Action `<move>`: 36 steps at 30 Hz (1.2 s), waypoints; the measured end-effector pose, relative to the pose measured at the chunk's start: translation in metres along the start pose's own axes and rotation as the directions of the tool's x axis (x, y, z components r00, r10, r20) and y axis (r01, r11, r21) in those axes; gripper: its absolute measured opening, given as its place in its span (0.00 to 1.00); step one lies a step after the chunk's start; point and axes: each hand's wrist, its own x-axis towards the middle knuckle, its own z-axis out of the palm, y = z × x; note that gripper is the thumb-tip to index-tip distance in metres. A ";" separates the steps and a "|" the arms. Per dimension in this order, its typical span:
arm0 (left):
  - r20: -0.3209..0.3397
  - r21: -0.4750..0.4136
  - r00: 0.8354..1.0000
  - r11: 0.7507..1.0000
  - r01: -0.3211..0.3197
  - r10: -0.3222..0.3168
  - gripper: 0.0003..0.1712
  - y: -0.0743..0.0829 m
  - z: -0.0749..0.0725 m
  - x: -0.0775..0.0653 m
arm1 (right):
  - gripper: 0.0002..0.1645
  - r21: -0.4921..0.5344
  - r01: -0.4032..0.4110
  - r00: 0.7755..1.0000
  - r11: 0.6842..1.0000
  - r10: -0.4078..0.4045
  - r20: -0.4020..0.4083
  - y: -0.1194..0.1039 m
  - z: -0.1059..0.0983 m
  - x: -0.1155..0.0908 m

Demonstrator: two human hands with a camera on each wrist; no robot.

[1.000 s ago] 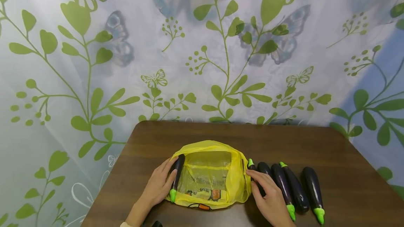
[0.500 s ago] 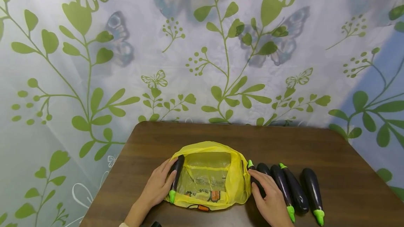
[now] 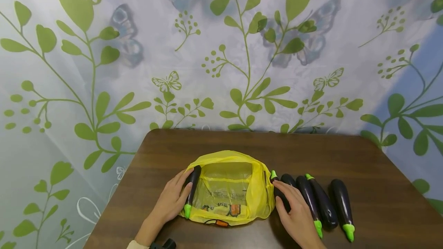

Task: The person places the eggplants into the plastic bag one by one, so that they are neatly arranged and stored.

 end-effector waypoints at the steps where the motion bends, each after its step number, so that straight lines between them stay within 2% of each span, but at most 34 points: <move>1: -0.001 0.001 1.000 1.000 -0.001 0.001 0.29 0.000 0.000 0.000 | 0.31 0.001 0.000 1.000 1.000 0.000 0.001 0.000 0.000 0.000; 14: 0.010 -0.001 1.000 1.000 0.015 -0.015 0.29 0.002 0.000 0.000 | 0.33 -0.067 -0.063 0.996 0.996 0.067 0.060 0.004 0.002 -0.004; 20: -0.003 -0.018 1.000 1.000 0.006 -0.006 0.29 0.001 0.000 0.001 | 0.32 -0.085 -0.094 0.988 0.992 0.104 0.116 0.002 0.002 -0.002; 30: -0.024 0.002 1.000 1.000 -0.010 0.010 0.30 0.001 -0.002 0.003 | 0.32 -0.129 -0.029 0.984 0.991 0.051 0.168 0.002 0.002 -0.001; 36: -0.008 0.014 1.000 1.000 -0.007 0.007 0.30 0.002 0.000 0.002 | 0.33 -0.165 -0.044 0.969 0.985 0.082 0.231 0.003 0.003 -0.005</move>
